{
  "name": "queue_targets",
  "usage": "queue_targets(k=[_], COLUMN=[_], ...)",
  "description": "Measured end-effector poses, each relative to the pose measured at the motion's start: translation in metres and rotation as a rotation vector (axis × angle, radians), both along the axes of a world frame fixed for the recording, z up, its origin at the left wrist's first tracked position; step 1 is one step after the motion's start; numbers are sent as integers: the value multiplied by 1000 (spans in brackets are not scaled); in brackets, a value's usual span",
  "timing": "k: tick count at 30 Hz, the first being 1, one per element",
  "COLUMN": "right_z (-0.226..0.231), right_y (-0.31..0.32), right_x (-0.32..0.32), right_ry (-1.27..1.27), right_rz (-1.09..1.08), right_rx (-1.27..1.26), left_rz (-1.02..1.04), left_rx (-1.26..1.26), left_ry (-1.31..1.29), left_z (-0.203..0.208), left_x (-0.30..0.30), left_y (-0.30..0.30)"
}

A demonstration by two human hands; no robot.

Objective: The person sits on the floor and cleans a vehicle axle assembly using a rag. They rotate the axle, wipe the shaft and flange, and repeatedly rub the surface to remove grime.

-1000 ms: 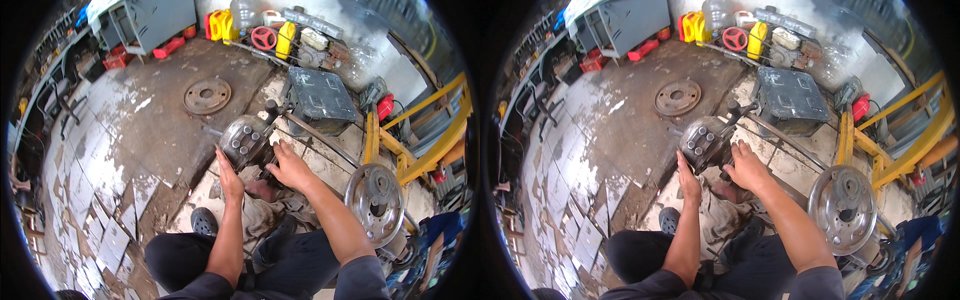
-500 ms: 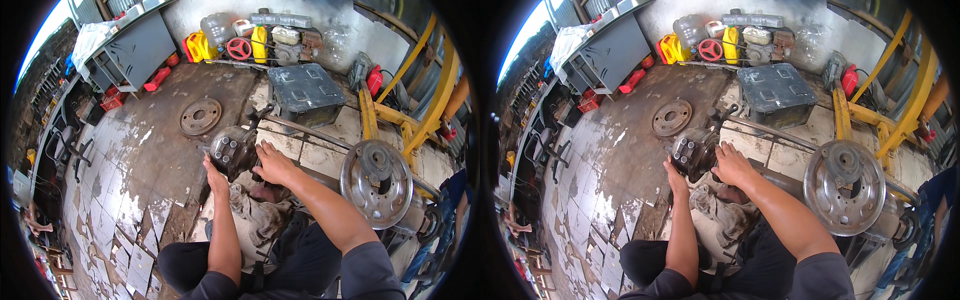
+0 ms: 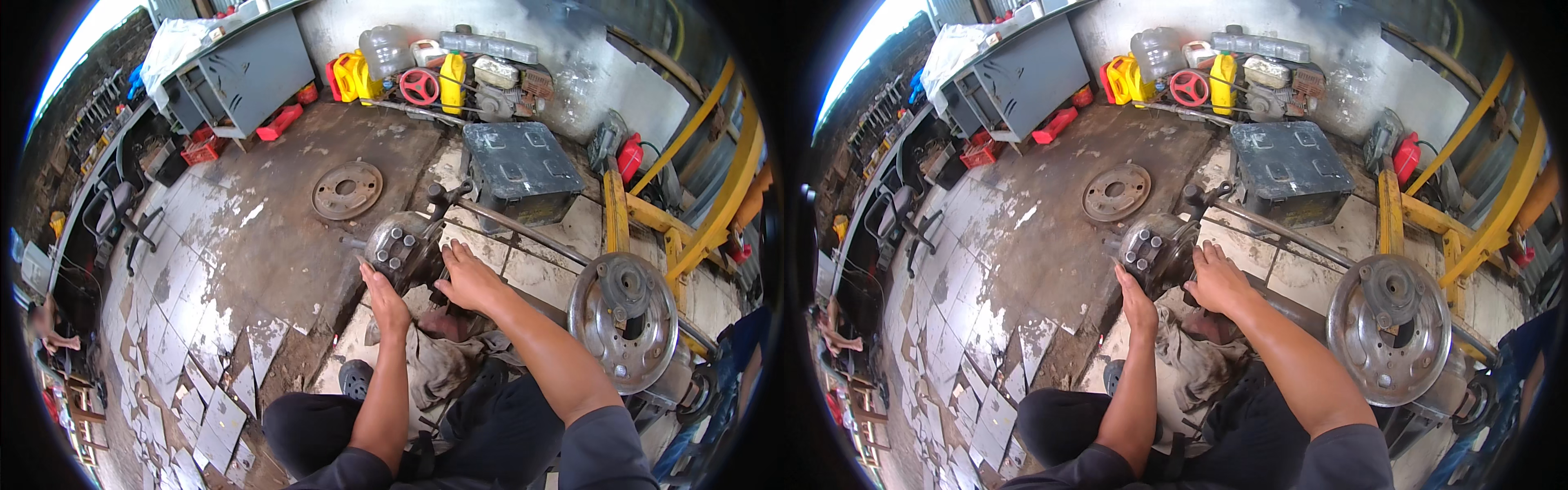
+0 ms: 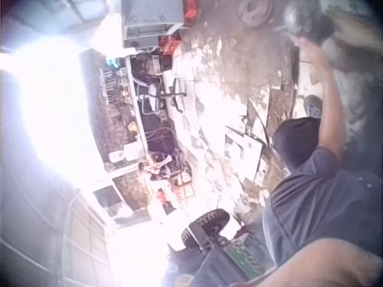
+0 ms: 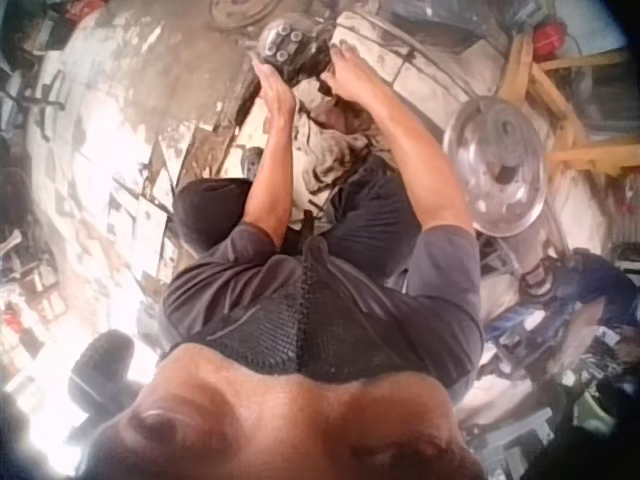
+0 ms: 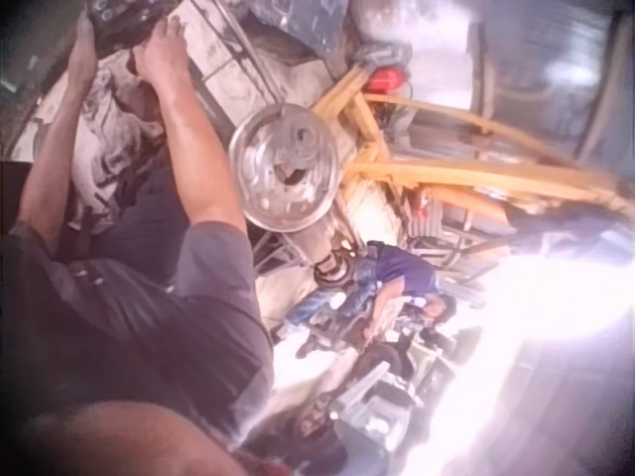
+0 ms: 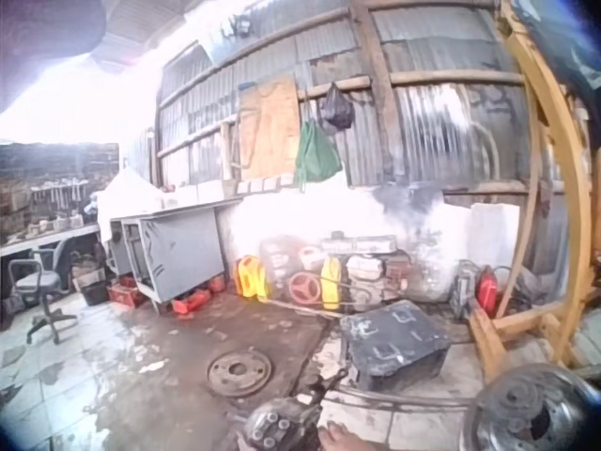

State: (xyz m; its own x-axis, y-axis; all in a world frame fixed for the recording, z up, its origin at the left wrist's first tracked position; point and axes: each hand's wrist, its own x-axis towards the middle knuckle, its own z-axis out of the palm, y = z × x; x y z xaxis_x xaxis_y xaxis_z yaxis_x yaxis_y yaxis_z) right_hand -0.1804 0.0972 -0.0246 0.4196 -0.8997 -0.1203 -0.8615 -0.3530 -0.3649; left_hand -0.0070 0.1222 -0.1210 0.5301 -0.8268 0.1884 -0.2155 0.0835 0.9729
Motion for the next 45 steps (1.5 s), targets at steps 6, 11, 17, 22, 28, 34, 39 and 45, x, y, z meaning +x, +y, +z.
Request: queue_targets(k=[6,11,17,22,28,34,39,45], right_z=[-3,0,-1,-1,1,-6,4,6], right_y=[1,1,3,3,1,0,3,4], right_x=[-1,1,5,-1,5,-4,2,3], right_ry=[7,50,43,37,57,1,39,19], right_rz=[-6,-13,-6,-15,11,10,-6,1], right_rx=[-42,-50,-76,-72,-75,-76,-36,-45], left_rz=[-66,-47,-38,-168,-20,-60,38,11], left_rx=[87,26,-29,40,-63,-28,16,-113], left_ry=[-69,-15,-103,95,-129,-17,-139,-86], left_z=[21,18,5,36,11,30,19,10], left_x=[11,2,3,20,3,15,-4,4], left_y=[-6,-4,4,-14,-2,-13,-4,-11])
